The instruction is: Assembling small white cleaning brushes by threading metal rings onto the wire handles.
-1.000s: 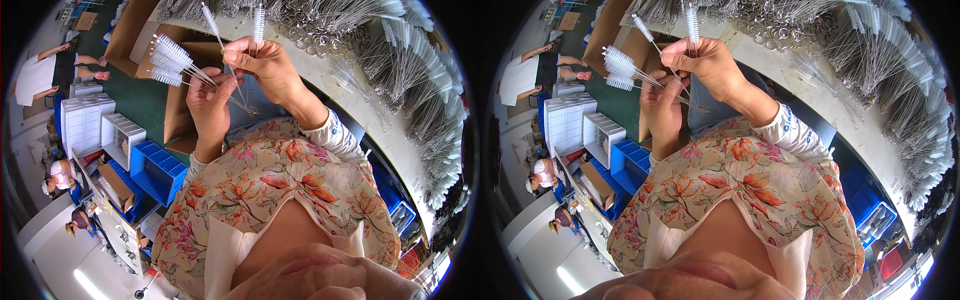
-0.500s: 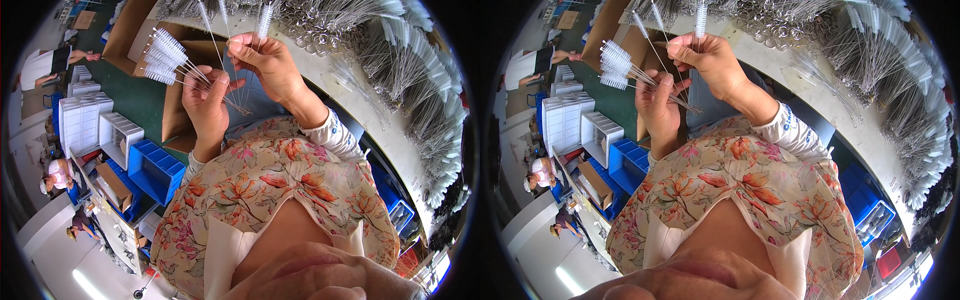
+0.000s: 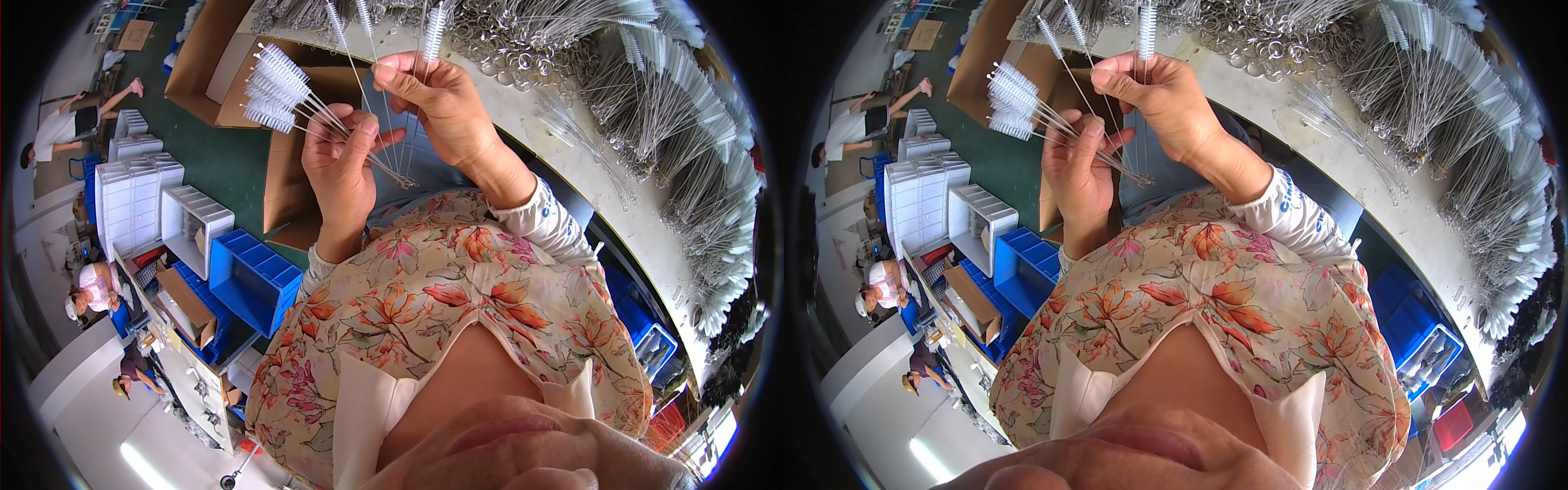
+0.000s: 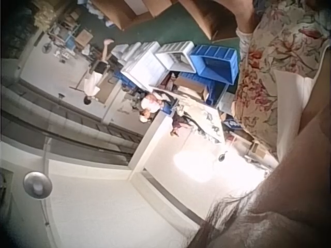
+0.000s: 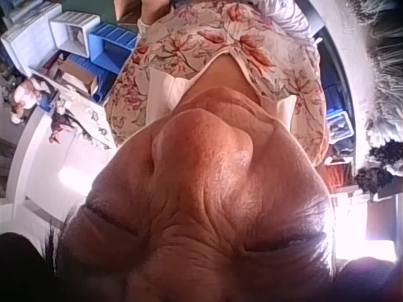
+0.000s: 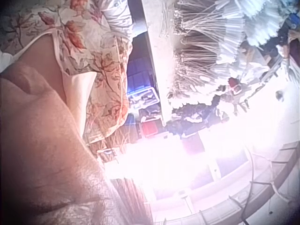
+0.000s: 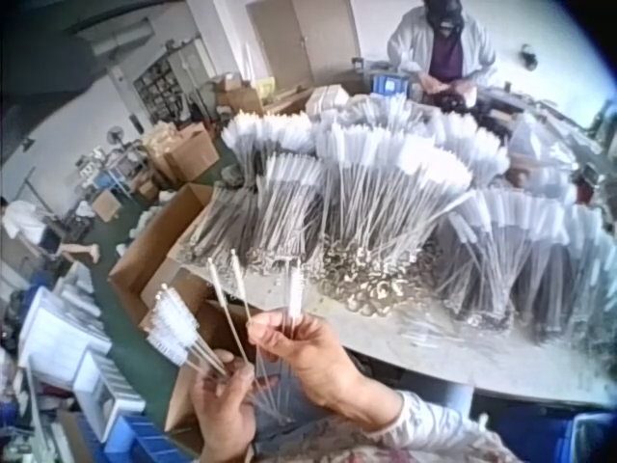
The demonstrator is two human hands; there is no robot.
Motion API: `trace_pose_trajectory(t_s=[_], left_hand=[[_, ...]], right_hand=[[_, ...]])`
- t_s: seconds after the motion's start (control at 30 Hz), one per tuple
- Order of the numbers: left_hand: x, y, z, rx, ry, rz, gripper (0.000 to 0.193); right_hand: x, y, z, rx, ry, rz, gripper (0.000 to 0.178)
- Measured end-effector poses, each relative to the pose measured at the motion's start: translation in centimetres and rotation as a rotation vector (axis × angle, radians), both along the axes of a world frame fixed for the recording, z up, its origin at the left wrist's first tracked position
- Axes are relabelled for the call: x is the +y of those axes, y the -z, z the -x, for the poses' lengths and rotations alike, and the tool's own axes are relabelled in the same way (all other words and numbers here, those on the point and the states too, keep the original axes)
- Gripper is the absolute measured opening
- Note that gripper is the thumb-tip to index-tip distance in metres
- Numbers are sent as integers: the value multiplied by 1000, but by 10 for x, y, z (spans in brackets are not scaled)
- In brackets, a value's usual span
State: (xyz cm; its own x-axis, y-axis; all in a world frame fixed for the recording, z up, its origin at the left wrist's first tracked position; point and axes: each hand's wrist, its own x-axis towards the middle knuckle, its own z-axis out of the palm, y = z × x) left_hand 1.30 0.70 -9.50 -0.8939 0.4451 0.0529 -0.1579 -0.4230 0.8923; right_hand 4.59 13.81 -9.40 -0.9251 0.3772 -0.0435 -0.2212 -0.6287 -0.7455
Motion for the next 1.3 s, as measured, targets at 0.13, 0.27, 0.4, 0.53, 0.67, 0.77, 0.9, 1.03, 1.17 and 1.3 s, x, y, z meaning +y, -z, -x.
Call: trace_pose_trajectory(t_s=[0.13, 0.27, 0.4, 0.53, 0.67, 0.77, 0.9, 1.03, 1.17, 1.3], left_hand=[[-1, 2, 1, 8, 27, 7, 22], [-5, 21, 9, -113, -10, -40, 17], [-25, 56, 18, -684, 117, 46, 21], [-57, 39, 17, -300, 662, 614, 27], [-36, -21, 17, 755, 298, 821, 10], [-22, -41, 33, 1419, 222, 608, 27], [-7, -62, 48, 1880, 147, 589, 28], [5, -89, 52, 2226, 318, 566, 14], [11, -123, 57, 2044, 703, 742, 17], [-58, -167, 76, 1559, 421, 1047, 13]], right_hand=[[0, 1, 0, 2, 7, 16, 16], [0, 1, 0, 62, -20, 65, 16], [4, -3, 1, 155, 1, 61, 14], [19, -5, 14, 125, -171, 76, 7], [20, -20, 19, 177, -175, 249, 11], [22, -28, 19, 174, -239, 255, 13], [22, -38, 16, 173, -241, 282, 11], [24, -19, 25, 268, -301, 416, 16], [35, 2, -6, -15, -123, 531, 39], [38, 20, -77, -115, -150, -366, 30]])
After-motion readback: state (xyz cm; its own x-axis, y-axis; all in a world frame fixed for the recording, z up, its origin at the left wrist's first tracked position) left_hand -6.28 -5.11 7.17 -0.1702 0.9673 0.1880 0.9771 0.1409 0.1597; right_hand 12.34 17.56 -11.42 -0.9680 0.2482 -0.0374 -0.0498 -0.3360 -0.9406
